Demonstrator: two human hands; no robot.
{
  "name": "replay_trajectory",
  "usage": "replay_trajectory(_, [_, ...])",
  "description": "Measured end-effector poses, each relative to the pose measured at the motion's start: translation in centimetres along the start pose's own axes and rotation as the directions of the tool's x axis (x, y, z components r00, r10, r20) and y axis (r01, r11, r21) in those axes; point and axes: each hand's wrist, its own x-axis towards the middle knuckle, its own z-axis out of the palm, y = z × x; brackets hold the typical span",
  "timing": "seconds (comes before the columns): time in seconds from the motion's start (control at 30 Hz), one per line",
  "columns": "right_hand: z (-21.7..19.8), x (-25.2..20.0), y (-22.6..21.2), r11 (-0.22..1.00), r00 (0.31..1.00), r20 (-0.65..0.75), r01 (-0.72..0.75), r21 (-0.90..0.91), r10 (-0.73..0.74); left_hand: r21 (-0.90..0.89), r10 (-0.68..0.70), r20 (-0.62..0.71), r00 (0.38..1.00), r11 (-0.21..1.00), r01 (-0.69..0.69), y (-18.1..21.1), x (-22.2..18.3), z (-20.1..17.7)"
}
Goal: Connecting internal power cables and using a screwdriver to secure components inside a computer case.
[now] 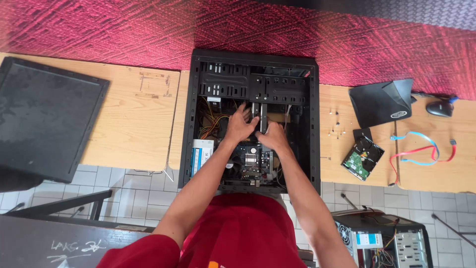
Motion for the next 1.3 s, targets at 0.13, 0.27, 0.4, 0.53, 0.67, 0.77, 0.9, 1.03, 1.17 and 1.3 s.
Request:
replay_trajectory(0.13, [-0.2,-0.3,-1.0,0.999,0.999,0.033,-0.033,-0.034,0.034,0.183,-0.078,-0.116,0.990,0.978,0.099,-3.0,1.3,0.2])
replay_trajectory(0.27, [-1.3,-0.7,-1.3,0.998,0.992,0.116,-0.038,-0.041,0.043,0.368,-0.263,-0.017,0.965,0.896,0.251,-2.6,1.4,0.9])
replay_trajectory(0.4, [-6.7,-5.8,-4.6,0.980,0.980,-0.127,0.166,0.114,-0.151,0.427,-0.311,0.144,0.939,0.876,0.224,2.3,-1.6,0.0])
replay_trajectory(0.53, [-11.1,-6.6,2.8,0.633,0.859,-0.497,0.319,0.706,0.121,0.452,-0.308,0.200,0.930,0.871,0.192,1.8,-1.5,-0.4])
replay_trajectory(0.67, [-12.8,-7.5,9.2,0.836,0.744,-0.602,0.108,0.538,0.291,0.457,-0.344,0.327,0.880,0.873,0.172,2.4,-2.0,-0.2])
replay_trajectory(0.77, [-7.3,-3.3,21.1,0.883,0.885,-0.374,-0.083,0.461,0.278,0.454,-0.356,0.374,0.856,0.876,0.166,2.6,-1.8,-0.2])
replay_trajectory(0.9, [-6.1,-2.6,24.2,0.880,0.926,-0.226,-0.178,0.440,0.301,0.365,-0.353,0.438,0.827,0.910,0.196,3.5,-1.9,-0.7])
replay_trajectory(1.03, [-5.3,-3.7,22.2,0.794,0.918,-0.179,-0.193,0.577,0.354,0.389,-0.371,0.436,0.820,0.899,0.200,0.9,-0.4,-0.3])
replay_trajectory(1.17, [-5.8,-5.3,18.6,0.685,0.904,-0.136,-0.201,0.701,0.404,0.272,-0.339,0.423,0.840,0.932,0.240,-0.6,-0.5,0.2])
replay_trajectory(1.3, [-7.7,-8.1,12.7,0.689,0.842,-0.275,-0.148,0.709,0.464,0.195,-0.369,0.385,0.846,0.928,0.316,-0.8,-0.9,1.3])
